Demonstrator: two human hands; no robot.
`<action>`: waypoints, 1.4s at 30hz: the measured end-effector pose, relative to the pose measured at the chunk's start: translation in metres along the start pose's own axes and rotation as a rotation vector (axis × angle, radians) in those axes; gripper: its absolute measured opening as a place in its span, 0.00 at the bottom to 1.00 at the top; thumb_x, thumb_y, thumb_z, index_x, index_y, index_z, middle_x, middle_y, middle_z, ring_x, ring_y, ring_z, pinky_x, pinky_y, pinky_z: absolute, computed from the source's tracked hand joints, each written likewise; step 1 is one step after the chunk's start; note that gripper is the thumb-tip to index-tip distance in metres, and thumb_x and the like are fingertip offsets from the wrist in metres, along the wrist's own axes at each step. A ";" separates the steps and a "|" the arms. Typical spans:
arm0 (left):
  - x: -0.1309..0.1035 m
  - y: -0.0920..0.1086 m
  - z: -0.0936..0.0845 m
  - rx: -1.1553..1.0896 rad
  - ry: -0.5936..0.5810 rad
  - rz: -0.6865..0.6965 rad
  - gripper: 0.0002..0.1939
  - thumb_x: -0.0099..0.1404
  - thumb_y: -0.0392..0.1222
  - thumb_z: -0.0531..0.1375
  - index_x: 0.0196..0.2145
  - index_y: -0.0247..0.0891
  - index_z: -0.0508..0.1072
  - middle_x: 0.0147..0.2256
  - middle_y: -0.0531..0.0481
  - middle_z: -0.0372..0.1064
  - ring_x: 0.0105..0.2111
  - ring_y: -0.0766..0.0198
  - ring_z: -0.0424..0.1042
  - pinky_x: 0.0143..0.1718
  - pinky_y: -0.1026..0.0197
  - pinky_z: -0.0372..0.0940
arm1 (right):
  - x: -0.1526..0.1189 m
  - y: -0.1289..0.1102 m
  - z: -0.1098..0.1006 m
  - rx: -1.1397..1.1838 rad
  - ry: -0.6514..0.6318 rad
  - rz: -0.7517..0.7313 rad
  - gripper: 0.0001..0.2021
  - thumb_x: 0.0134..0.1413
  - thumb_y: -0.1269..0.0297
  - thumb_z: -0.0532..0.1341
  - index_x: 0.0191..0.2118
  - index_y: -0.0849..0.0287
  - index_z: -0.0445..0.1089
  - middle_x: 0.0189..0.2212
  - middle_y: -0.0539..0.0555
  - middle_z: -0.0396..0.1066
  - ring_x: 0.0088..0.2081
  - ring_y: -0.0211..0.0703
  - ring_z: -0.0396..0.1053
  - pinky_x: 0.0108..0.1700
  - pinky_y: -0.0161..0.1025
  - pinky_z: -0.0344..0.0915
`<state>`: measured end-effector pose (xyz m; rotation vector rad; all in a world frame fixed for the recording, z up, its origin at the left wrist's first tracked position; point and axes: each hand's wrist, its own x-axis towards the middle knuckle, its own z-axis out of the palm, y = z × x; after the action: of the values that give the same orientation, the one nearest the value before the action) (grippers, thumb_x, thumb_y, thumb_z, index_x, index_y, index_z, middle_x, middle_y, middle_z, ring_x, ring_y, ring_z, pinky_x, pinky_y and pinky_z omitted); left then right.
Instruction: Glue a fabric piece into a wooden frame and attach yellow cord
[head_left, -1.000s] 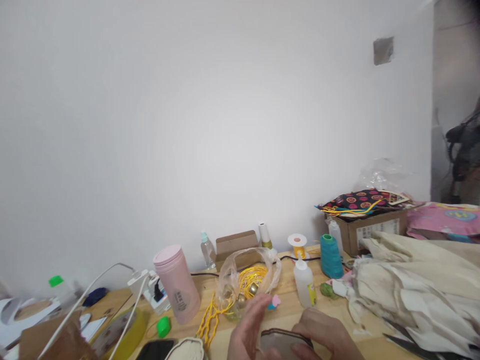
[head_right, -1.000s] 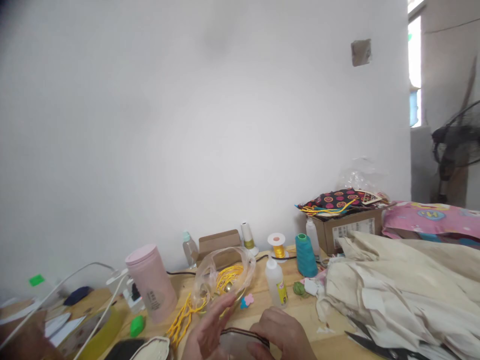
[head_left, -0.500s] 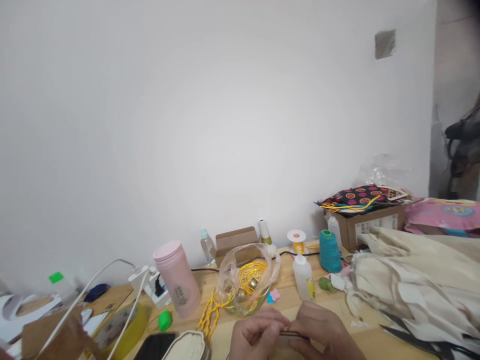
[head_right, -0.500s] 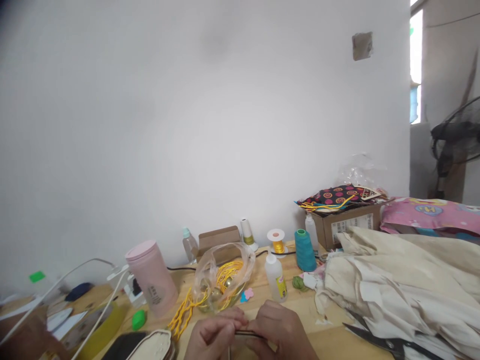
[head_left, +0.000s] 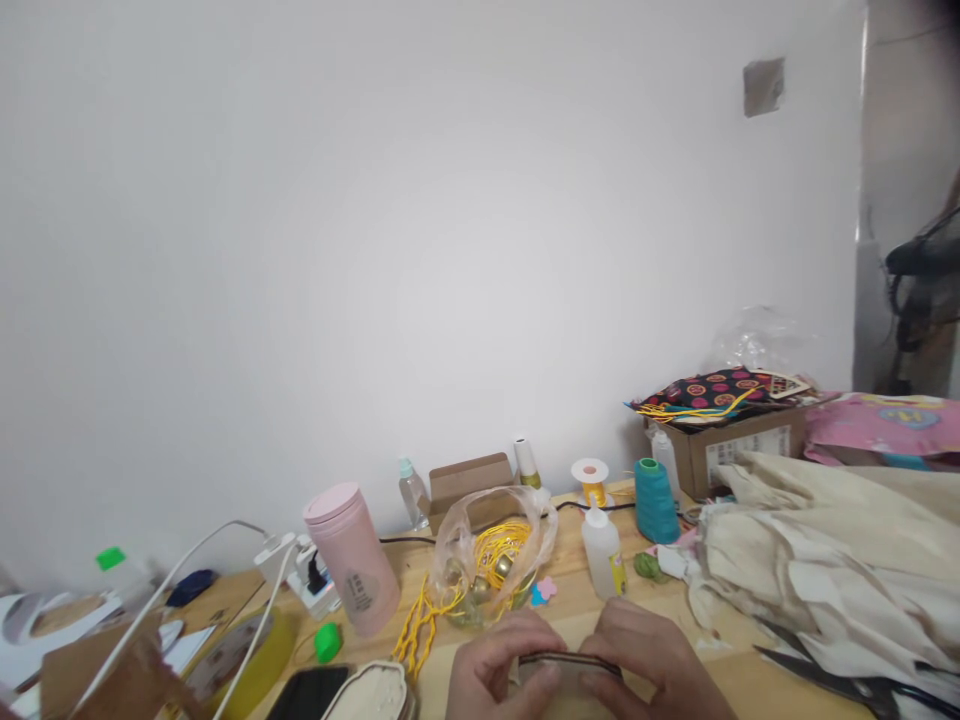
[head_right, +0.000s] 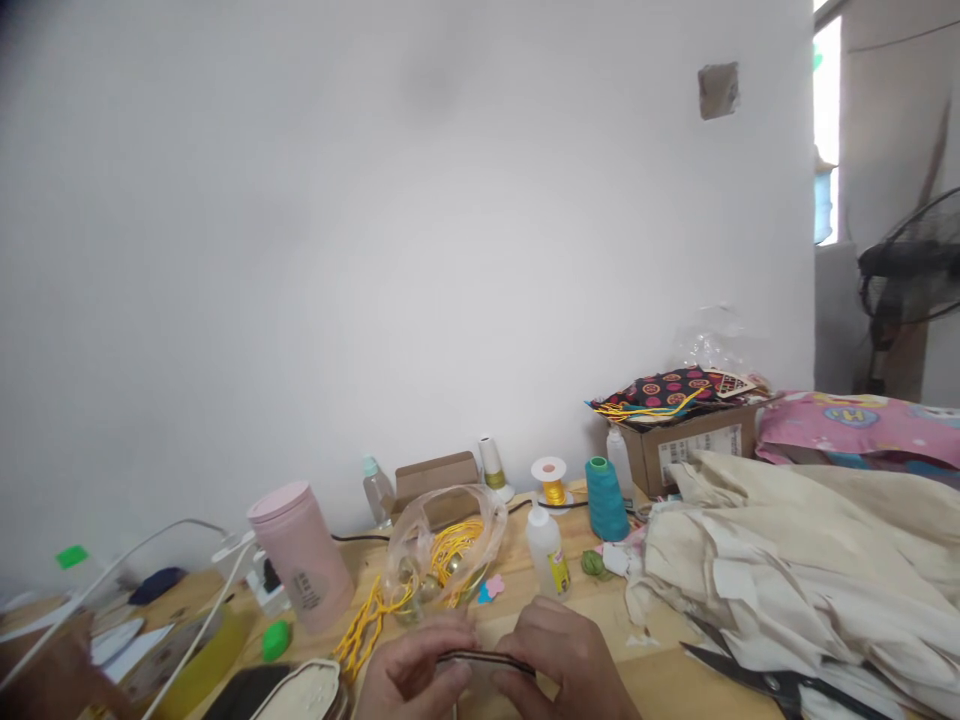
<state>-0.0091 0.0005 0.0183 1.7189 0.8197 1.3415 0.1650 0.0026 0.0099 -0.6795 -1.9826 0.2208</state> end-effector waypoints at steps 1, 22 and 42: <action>0.000 -0.001 0.000 0.002 -0.005 0.019 0.06 0.48 0.37 0.62 0.27 0.43 0.77 0.25 0.47 0.73 0.29 0.60 0.70 0.35 0.59 0.64 | 0.000 0.001 0.000 -0.004 0.008 -0.011 0.14 0.53 0.61 0.52 0.25 0.60 0.70 0.17 0.51 0.66 0.22 0.35 0.61 0.24 0.30 0.54; -0.004 0.000 0.009 -0.350 0.223 -0.283 0.15 0.43 0.50 0.64 0.25 0.37 0.76 0.24 0.46 0.73 0.27 0.62 0.69 0.29 0.64 0.61 | 0.000 -0.001 0.000 0.038 -0.022 0.087 0.18 0.53 0.56 0.50 0.22 0.61 0.70 0.16 0.52 0.66 0.22 0.36 0.63 0.24 0.31 0.55; -0.006 -0.002 0.019 -0.226 0.263 -0.248 0.16 0.36 0.46 0.68 0.26 0.40 0.76 0.25 0.47 0.74 0.26 0.61 0.71 0.28 0.64 0.65 | 0.002 -0.003 -0.002 0.088 -0.012 0.148 0.15 0.49 0.57 0.54 0.23 0.60 0.71 0.17 0.52 0.68 0.22 0.37 0.65 0.24 0.31 0.58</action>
<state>0.0076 -0.0070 0.0111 1.2403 0.9537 1.4435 0.1652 0.0016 0.0140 -0.7703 -1.9235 0.3998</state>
